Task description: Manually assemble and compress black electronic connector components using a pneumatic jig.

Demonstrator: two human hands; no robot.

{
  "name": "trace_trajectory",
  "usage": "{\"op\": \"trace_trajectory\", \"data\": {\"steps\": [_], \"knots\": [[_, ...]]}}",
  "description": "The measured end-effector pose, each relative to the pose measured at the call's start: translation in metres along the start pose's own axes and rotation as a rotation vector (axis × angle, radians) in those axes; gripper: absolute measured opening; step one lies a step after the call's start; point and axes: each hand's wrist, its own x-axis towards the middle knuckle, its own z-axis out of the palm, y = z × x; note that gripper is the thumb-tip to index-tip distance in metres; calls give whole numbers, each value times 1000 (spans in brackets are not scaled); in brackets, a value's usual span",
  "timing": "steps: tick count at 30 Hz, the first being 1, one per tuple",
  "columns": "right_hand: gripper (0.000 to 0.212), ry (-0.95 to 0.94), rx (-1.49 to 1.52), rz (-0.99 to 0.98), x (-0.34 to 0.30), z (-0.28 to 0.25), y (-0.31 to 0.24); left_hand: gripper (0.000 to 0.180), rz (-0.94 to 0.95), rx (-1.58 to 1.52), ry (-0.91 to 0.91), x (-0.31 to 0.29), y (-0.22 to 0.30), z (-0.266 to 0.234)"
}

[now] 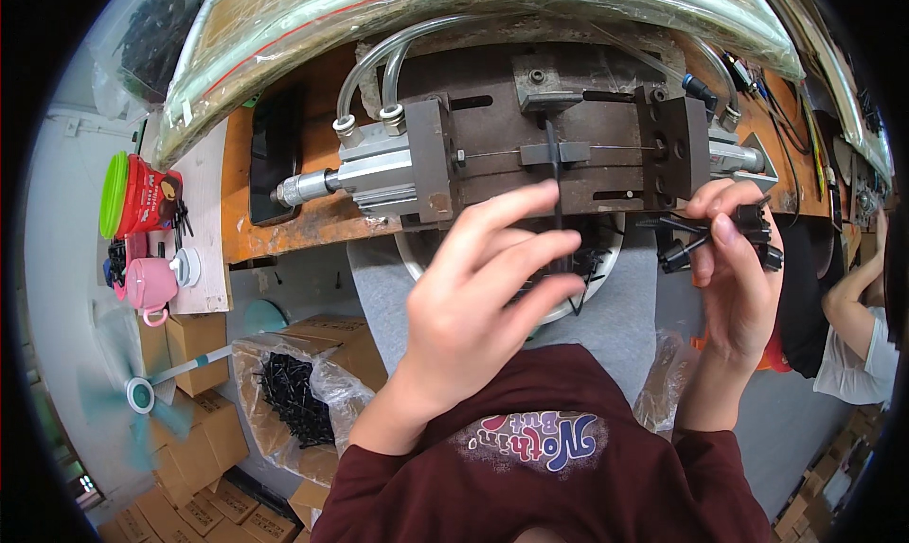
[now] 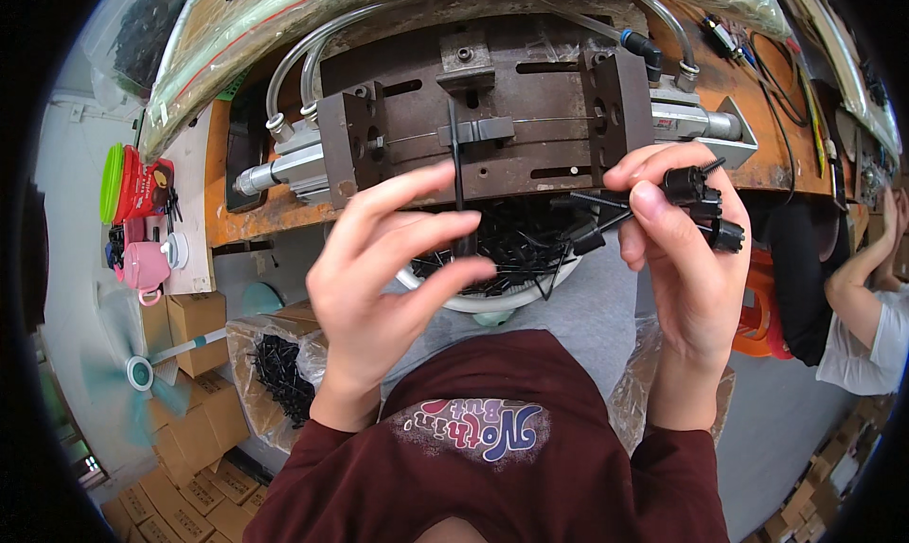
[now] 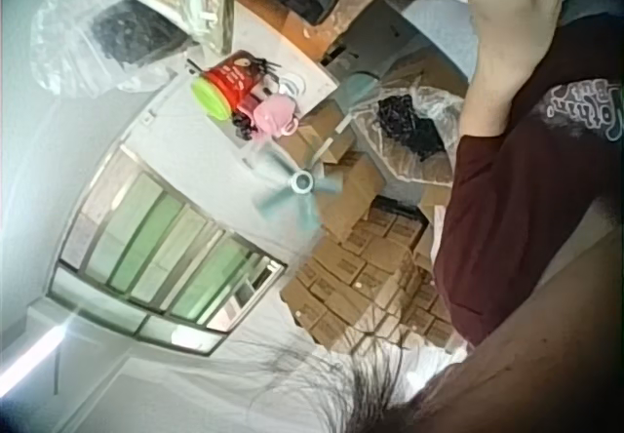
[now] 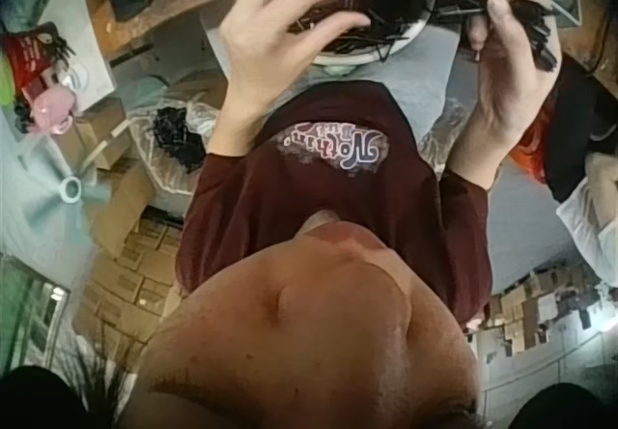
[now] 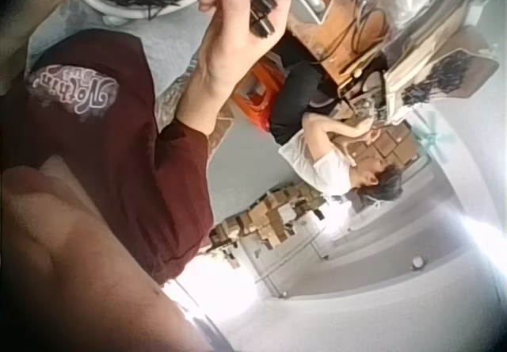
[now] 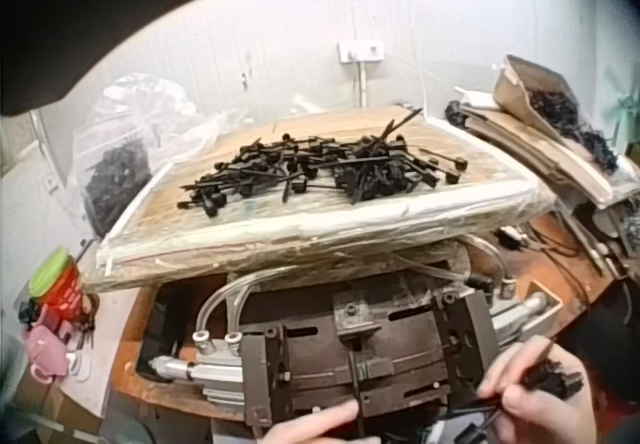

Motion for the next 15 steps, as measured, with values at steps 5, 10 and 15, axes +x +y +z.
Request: {"op": "trace_trajectory", "data": {"steps": [5, 10, 15], "knots": [[15, 39, -11, -35, -4, 6, -1, 26, 161, 425, -47, 2, -19, 18], [18, 32, 4, -30, -7, 4, 1, 25, 192, 518, -51, 12, -16, 18], [18, 18, 29, 5, -9, 8, 2, 26, 169, 524, -55, 13, -15, 18]]}}
